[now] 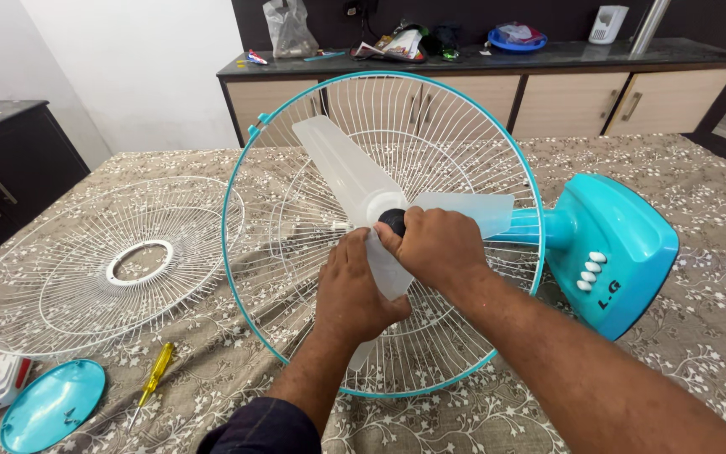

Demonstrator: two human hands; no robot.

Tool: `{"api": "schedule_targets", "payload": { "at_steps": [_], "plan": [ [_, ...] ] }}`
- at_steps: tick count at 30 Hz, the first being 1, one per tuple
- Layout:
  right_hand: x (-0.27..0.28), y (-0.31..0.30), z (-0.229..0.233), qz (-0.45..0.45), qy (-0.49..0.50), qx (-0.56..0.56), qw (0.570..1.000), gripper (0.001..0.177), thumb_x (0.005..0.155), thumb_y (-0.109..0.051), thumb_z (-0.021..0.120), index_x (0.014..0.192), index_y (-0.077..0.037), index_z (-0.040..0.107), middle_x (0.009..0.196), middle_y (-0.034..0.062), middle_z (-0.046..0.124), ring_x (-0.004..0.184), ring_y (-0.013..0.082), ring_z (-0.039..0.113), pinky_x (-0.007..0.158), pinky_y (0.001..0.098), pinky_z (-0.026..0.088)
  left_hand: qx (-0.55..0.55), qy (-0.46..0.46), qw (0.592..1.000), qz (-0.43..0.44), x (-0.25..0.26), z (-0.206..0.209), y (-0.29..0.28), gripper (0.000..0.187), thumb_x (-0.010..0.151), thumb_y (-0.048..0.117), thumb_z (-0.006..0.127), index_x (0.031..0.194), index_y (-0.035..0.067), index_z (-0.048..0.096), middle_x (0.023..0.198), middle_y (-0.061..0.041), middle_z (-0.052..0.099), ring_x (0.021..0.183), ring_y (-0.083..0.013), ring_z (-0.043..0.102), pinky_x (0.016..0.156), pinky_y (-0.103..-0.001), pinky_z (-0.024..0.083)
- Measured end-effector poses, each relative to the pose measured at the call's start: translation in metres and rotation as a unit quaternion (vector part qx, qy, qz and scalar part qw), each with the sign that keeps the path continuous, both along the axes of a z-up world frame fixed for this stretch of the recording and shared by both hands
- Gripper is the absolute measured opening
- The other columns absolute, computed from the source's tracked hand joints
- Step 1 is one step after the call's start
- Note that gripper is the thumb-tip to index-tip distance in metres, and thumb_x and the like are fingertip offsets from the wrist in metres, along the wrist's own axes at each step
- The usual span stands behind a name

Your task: The person disassembles a teal LG table fan on a table. They remove the front grille, unscrew the center cap, detach the fan blades, and then remove the rear grille and motor housing from the neck.

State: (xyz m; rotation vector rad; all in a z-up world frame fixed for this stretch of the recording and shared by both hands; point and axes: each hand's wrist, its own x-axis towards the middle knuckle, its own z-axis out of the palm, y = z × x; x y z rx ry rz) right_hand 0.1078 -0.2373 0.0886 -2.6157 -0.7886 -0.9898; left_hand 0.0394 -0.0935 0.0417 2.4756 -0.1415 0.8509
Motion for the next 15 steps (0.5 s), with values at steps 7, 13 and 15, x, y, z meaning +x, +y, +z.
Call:
{"api": "schedule_targets", "payload": {
  "at_steps": [7, 13, 15],
  "plan": [
    [0.016, -0.006, -0.005, 0.054, -0.061, -0.03, 0.996, 0.065, 0.096, -0.064, 0.056, 0.076, -0.003, 0.069, 0.06, 0.0153, 0.067, 0.057, 0.0356, 0.068, 0.053, 0.0489, 0.055, 0.0, -0.014, 1.0, -0.018, 0.004, -0.004, 0.003, 0.106, 0.055, 0.026, 0.091, 0.142, 0.004, 0.034, 0.135, -0.02, 0.051, 0.126, -0.0412, 0.051, 0.105, -0.053, 0.043],
    [0.016, -0.012, 0.002, 0.094, -0.067, -0.041, 0.992, 0.061, 0.095, -0.061, 0.058, 0.075, -0.004, 0.069, 0.063, 0.0136, 0.067, 0.058, 0.0338, 0.068, 0.055, 0.0484, 0.054, 0.002, -0.019, 0.999, -0.028, 0.002, -0.001, 0.003, 0.105, 0.055, 0.025, 0.091, 0.14, 0.003, 0.033, 0.132, -0.022, 0.051, 0.125, -0.0424, 0.052, 0.106, -0.053, 0.043],
    [0.014, -0.016, 0.008, 0.099, -0.067, -0.054, 0.991, 0.061, 0.092, -0.062, 0.06, 0.076, -0.004, 0.069, 0.065, 0.0136, 0.068, 0.061, 0.0339, 0.069, 0.055, 0.0481, 0.055, 0.002, -0.023, 0.999, -0.028, 0.001, 0.001, 0.003, 0.106, 0.055, 0.025, 0.092, 0.14, 0.002, 0.033, 0.133, -0.023, 0.05, 0.125, -0.0431, 0.051, 0.106, -0.053, 0.043]
  ]
}}
